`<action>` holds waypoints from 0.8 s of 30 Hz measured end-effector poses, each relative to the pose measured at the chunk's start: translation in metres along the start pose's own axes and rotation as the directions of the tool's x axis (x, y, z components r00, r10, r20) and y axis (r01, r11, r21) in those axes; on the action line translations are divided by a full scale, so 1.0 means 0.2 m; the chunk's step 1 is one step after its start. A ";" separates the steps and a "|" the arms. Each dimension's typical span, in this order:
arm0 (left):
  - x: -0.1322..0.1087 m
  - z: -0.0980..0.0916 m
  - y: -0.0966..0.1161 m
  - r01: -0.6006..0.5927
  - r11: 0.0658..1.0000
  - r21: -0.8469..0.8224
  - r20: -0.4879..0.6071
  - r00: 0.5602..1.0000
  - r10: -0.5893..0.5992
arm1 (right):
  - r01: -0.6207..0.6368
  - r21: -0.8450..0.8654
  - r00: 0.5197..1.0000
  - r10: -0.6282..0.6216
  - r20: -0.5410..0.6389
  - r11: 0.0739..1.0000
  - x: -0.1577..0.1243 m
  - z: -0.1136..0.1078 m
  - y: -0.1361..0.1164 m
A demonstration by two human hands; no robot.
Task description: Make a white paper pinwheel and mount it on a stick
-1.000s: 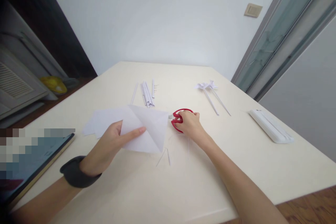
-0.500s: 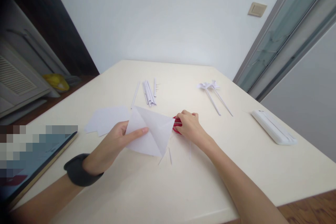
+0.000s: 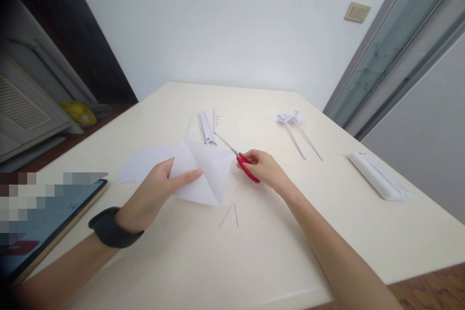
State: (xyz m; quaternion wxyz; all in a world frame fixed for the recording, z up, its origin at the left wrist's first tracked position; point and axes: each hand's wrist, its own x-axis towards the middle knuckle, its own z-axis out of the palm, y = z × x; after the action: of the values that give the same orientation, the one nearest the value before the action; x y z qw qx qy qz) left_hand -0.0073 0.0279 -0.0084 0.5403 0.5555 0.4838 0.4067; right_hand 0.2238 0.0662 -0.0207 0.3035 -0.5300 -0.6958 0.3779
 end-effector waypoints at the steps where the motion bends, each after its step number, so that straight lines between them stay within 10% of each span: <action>1: 0.00 0.00 0.00 -0.006 1.000 -0.004 0.000 1.000 0.006 | -0.005 0.075 0.999 0.002 0.035 0.997 -0.01 0.00 -0.02; 14: 0.02 0.00 -0.01 -0.121 0.960 0.253 -0.018 0.991 0.130 | 0.014 0.470 0.998 -0.045 0.054 0.883 -0.06 0.03 -0.10; 24: 0.02 0.00 0.03 -0.096 0.977 -0.191 0.152 0.980 0.126 | 0.077 0.616 0.991 0.009 -0.135 0.784 -0.08 0.03 -0.13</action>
State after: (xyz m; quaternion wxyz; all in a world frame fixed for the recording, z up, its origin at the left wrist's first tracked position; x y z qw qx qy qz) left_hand -0.0056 0.0314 -0.0034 0.6029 0.5614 0.3667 0.4323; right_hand 0.2096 0.0465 -0.0025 0.5121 -0.4118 -0.5215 0.5443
